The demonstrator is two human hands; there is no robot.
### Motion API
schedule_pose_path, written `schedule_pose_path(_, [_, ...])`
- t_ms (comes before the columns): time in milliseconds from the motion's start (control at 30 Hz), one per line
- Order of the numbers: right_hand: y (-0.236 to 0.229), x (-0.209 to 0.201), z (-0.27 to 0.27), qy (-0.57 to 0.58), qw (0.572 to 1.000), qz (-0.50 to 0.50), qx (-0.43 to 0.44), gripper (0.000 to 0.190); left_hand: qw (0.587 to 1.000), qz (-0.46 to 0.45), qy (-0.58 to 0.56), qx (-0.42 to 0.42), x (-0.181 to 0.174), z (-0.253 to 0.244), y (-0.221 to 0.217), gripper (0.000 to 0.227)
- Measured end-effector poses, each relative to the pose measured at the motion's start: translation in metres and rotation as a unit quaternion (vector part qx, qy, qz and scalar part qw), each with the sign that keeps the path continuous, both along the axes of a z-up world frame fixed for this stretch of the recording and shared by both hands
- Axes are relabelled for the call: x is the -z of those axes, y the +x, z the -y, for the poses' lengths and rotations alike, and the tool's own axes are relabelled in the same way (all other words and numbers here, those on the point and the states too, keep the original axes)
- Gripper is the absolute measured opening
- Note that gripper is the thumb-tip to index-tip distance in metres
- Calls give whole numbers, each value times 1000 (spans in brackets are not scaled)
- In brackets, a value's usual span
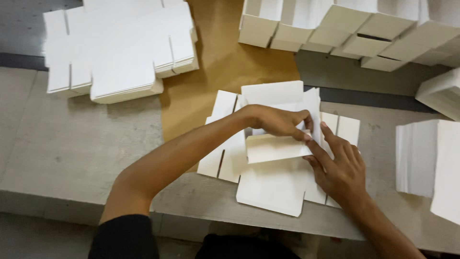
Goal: The person folds flat white cardboard pieces into small rectangular boxes by hand. They fold the side flaps, tuck the tabs into slots, and place the finished boxes into a stack on the table.
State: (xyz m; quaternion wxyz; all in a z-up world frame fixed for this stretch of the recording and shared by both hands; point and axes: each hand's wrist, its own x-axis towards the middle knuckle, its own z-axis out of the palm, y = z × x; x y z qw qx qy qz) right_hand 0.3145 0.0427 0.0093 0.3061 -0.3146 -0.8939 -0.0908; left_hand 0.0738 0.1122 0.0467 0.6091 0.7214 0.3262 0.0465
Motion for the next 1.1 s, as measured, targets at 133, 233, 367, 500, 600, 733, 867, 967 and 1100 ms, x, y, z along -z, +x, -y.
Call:
schedule_pose_path(133, [3,5,0,2,1000,10,-2,26,998,-20,54,15,-8,26,0,70])
schedule_pose_path(233, [7,12,0,-3,999,37,20,27,969,-131,205,-35,-33,63,-11,76])
schedule_pose_path(367, [5,4,0,-7,997,60,39,24,873,-235,409,-123,-13,107,-36,81])
schedule_pose_path(500, [6,11,-1,53,994,84,49,18,794,-272,525,-142,20,133,-48,50])
schedule_pose_path(600, [3,11,-1,20,995,86,51,15,745,-263,590,-164,34,139,-46,39])
schedule_pose_path(733, [9,19,-6,-52,997,58,10,21,738,-233,608,-177,50,141,-39,30])
schedule_pose_path(867, [-3,-5,1,-64,993,101,-13,24,710,-325,608,-144,33,137,-36,14])
schedule_pose_path(967, [-9,-17,9,-34,990,133,-10,27,707,-325,616,-119,27,132,-18,16])
schedule_pose_path(1100, [-19,-28,24,-72,972,224,3,29,786,-204,575,-97,56,129,10,12])
